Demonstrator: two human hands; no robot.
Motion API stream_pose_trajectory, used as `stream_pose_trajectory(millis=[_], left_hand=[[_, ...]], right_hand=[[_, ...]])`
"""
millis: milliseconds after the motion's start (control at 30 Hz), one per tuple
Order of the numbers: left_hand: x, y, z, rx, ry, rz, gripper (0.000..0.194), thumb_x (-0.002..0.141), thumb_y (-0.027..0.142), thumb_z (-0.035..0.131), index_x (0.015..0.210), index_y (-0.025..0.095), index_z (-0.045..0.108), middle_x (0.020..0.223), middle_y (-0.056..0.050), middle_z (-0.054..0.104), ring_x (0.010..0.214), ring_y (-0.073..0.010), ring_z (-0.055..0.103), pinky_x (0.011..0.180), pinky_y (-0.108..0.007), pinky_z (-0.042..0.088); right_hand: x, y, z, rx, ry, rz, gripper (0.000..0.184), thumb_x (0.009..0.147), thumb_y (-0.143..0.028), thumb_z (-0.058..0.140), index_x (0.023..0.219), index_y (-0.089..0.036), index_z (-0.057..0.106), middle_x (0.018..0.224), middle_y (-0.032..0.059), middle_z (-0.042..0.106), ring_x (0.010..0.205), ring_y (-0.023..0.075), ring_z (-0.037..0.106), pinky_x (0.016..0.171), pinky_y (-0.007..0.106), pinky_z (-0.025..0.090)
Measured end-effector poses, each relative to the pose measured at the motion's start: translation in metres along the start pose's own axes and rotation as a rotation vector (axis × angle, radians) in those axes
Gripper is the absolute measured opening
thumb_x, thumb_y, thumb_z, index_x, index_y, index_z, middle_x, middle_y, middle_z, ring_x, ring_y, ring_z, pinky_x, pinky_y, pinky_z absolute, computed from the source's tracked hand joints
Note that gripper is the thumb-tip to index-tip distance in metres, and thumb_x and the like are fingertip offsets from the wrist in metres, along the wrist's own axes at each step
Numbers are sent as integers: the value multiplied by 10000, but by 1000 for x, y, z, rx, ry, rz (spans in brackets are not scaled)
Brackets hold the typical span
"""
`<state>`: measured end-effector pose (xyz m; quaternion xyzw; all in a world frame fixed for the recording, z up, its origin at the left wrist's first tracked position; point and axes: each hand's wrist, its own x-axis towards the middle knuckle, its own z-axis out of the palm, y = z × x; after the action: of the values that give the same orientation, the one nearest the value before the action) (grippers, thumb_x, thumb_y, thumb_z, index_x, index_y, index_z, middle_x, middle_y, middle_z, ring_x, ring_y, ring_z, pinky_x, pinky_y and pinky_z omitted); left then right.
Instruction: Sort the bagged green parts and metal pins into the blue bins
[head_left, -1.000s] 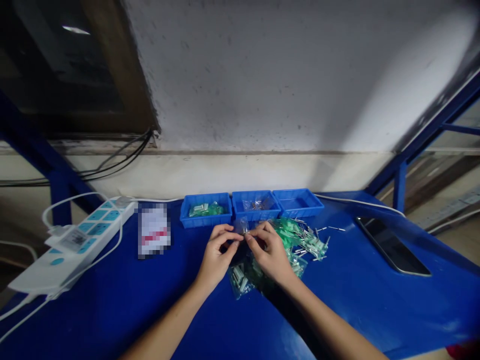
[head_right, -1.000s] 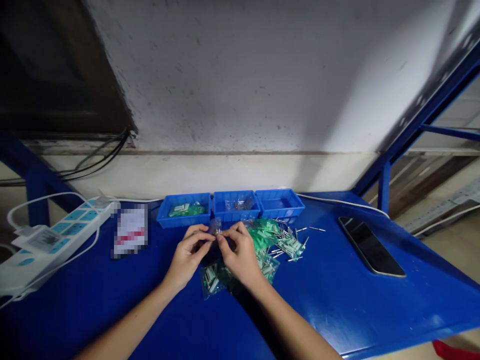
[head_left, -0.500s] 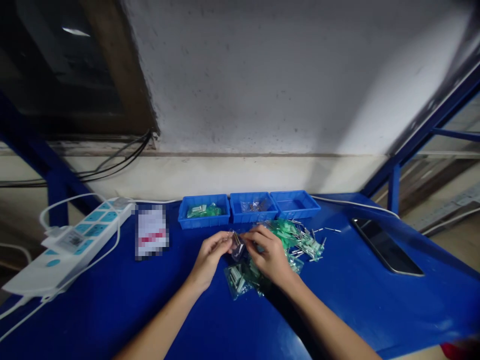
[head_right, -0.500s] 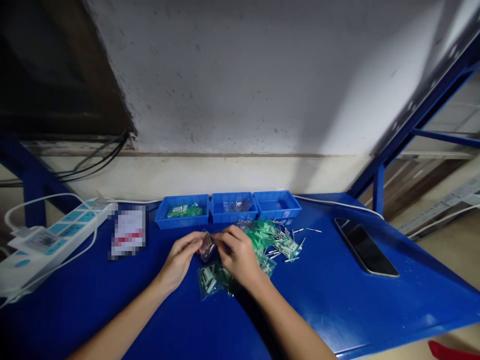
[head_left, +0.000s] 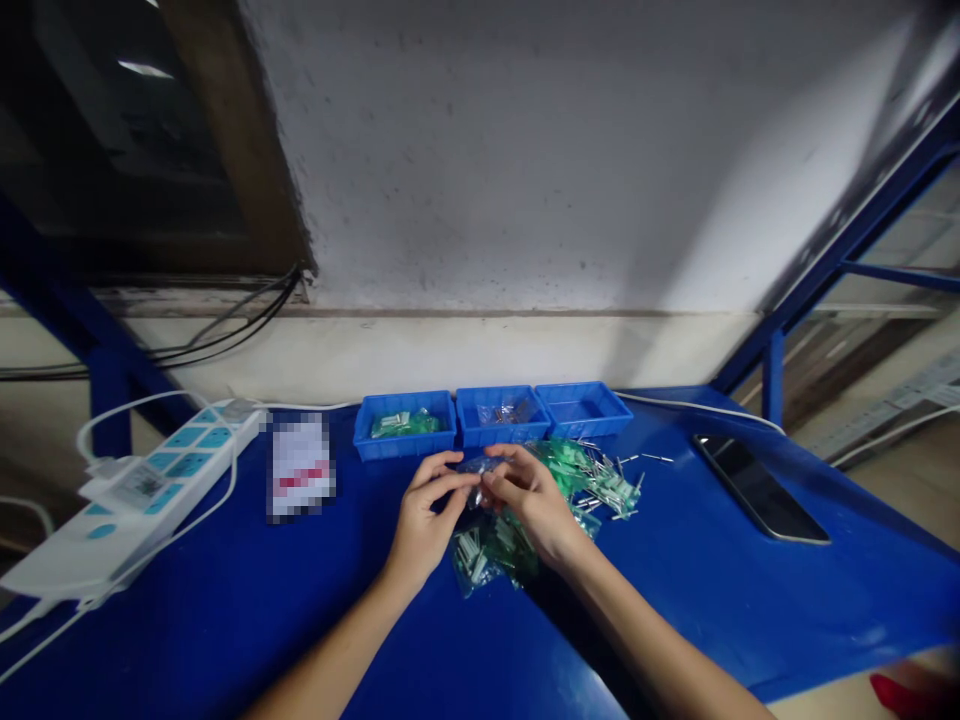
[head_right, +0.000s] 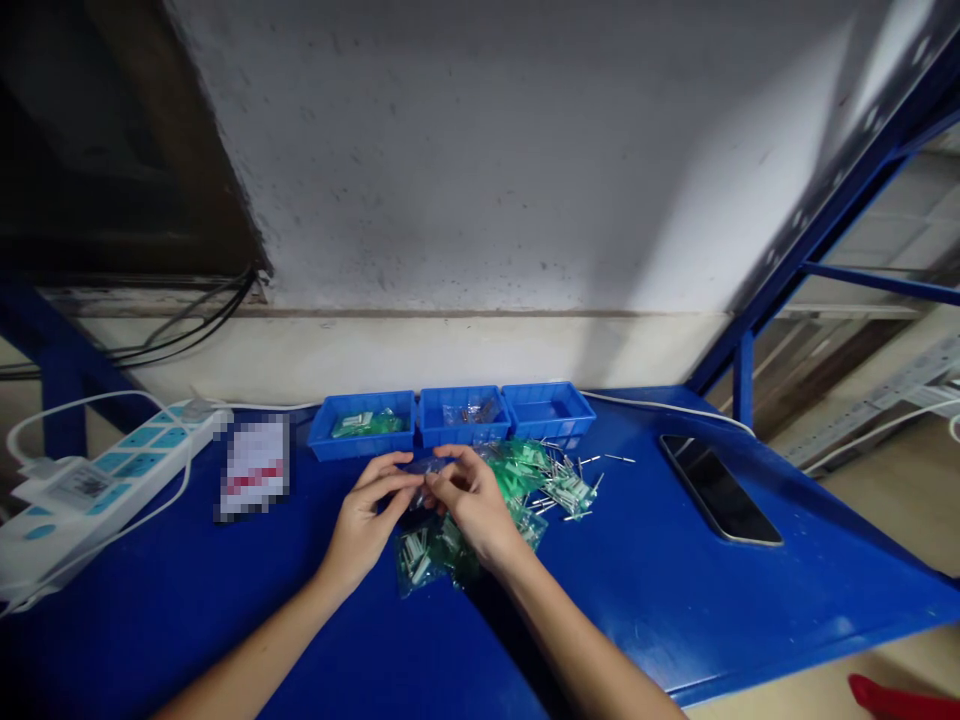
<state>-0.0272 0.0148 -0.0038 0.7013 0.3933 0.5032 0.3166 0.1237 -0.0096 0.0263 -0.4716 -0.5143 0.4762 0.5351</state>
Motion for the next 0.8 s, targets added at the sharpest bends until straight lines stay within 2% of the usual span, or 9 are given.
stream_pose_trajectory(millis=[67,133,200,267,367,433,467,633,800], left_hand=[[2,-2,-3,185,10,21,242,834,226,524,1034,258,657,1073,-54,617,995,-210,546,882,-358,415],[4,-3,-7,365,-20,27,234,839,215,507,1021,249,651,975,-46,658,961,-220,549,849,-361,405],[5,-4,-10,492,-88,31,200,851,227,487,932,235,669,906,-46,673,896,-222,559,789,-352,401],[4,-5,-10,581,-149,35,206,857,277,489,952,240,668,927,-55,672,891,-235,555,765,-359,389],[-1,-6,-6,691,-182,28,269,815,372,558,1047,273,649,1085,-73,635,1019,-296,500,812,-422,351],[-4,-6,-4,736,-170,22,275,773,378,611,1028,287,661,1164,-78,599,1087,-328,447,852,-465,311],[-6,-6,-3,744,-162,22,255,759,363,630,999,288,671,1172,-79,592,1098,-331,433,864,-476,293],[-6,-5,-4,754,-145,53,113,762,265,628,863,274,680,1021,-55,648,1008,-282,479,856,-442,279],[-1,-3,-6,687,-125,49,158,840,270,524,752,235,651,787,-41,676,811,-222,547,777,-363,325]], right_hand=[[-1,-5,-5,-135,189,-188,400,790,-339,592,1138,-196,458,683,-4,592,623,157,601,576,284,486],[3,-14,-16,-315,425,-427,392,818,-288,564,1180,-208,437,837,56,636,736,180,621,674,330,508],[15,-22,-30,-495,631,-656,277,826,-251,555,1093,-219,489,978,96,627,870,207,616,767,371,502],[30,-25,-40,-669,725,-787,200,842,-219,523,1041,-219,516,1006,91,618,970,219,590,874,410,462],[44,-17,-41,-933,579,-755,249,842,-208,494,1083,-160,529,1066,131,591,1096,270,498,928,459,403],[41,-6,-32,-1020,505,-654,301,834,-222,508,1116,-121,535,1079,160,574,1058,283,488,902,458,395],[37,-1,-26,-1050,409,-610,287,833,-226,512,1100,-131,555,1054,150,584,1011,273,500,868,438,403],[16,10,-8,-1141,-16,-450,181,821,-232,537,964,-183,638,867,85,642,886,243,506,768,374,377],[14,4,-9,-1080,-165,-455,231,781,-296,605,984,-195,649,803,58,633,815,211,515,735,339,367]])
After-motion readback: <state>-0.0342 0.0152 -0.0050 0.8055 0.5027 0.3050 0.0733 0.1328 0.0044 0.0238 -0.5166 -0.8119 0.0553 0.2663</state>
